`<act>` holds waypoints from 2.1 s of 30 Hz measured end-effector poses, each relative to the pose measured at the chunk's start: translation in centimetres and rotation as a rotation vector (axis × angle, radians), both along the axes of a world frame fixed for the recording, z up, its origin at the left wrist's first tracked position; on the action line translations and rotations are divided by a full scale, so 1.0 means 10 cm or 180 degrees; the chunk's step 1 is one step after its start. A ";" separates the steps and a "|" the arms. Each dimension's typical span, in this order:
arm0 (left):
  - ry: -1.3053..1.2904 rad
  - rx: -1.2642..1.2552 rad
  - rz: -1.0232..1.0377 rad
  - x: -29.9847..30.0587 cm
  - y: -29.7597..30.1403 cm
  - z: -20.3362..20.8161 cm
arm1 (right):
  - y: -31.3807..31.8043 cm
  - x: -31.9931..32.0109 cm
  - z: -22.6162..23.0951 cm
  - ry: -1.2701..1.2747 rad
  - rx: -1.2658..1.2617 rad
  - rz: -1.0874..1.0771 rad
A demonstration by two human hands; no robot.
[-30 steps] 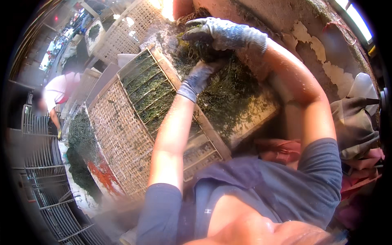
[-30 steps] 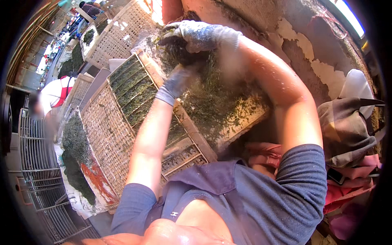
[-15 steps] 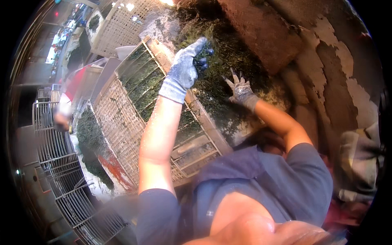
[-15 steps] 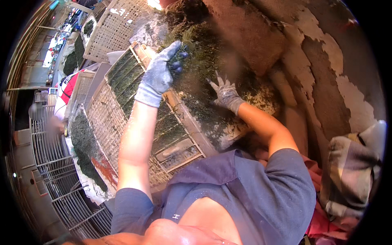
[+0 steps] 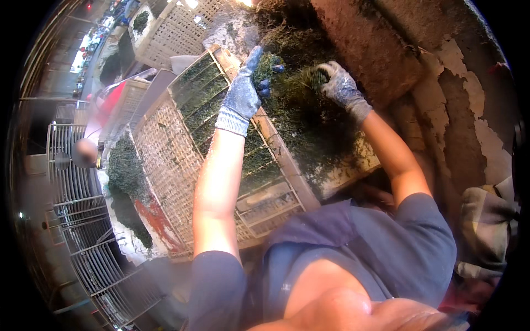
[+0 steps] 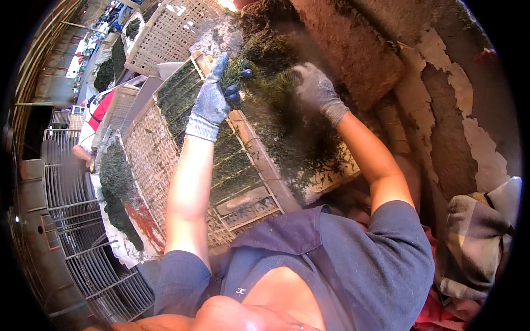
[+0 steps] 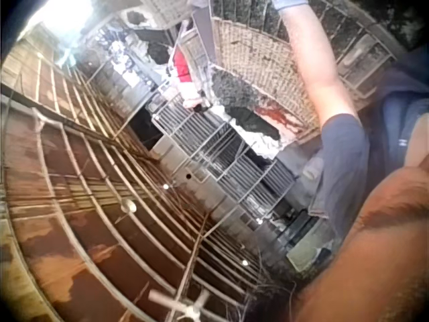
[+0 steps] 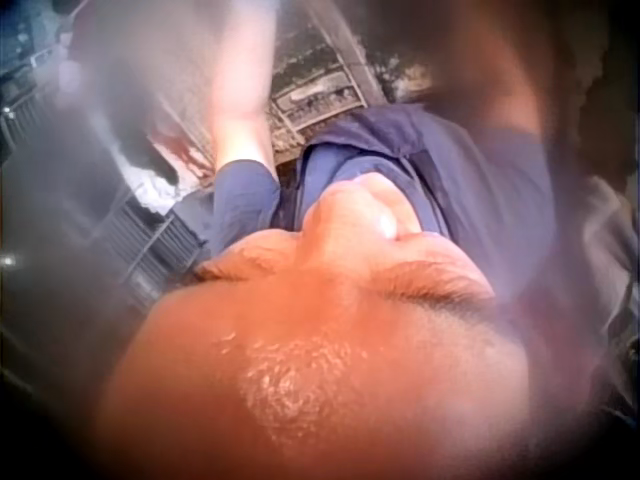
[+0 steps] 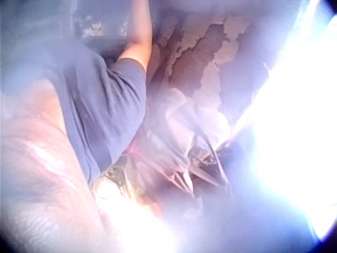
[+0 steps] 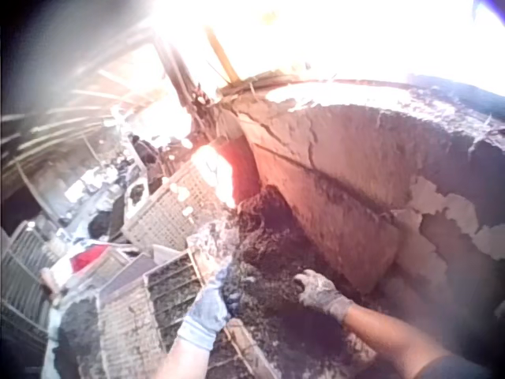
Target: The person sorts through bundles of greenery on a table and packs them into a rectangular tray divider.
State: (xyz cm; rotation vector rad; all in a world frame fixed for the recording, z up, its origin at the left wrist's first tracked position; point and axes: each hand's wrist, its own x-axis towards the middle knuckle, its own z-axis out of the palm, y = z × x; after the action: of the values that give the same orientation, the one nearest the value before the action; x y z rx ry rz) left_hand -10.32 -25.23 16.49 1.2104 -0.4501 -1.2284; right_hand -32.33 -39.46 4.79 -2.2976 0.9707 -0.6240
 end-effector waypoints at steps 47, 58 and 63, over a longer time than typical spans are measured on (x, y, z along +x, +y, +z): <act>0.0813 -0.0251 -0.0857 -0.64 -0.24 0.69 | 0.38 0.10 -0.29 0.0374 -0.1717 0.0536; -0.0722 -0.0803 -0.0858 -1.07 0.69 1.73 | 1.07 -0.73 0.88 -0.0676 0.2912 0.1492; -0.1391 -0.1178 -0.1350 -1.35 1.82 -0.04 | 1.92 -0.51 0.34 -0.3035 -0.0066 0.0631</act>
State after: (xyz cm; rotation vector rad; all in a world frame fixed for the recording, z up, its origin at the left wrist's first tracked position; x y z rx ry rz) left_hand -23.86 -6.99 16.12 1.0856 -1.2533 -1.1556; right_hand -37.40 -20.26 8.15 -1.7190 0.2677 -1.4367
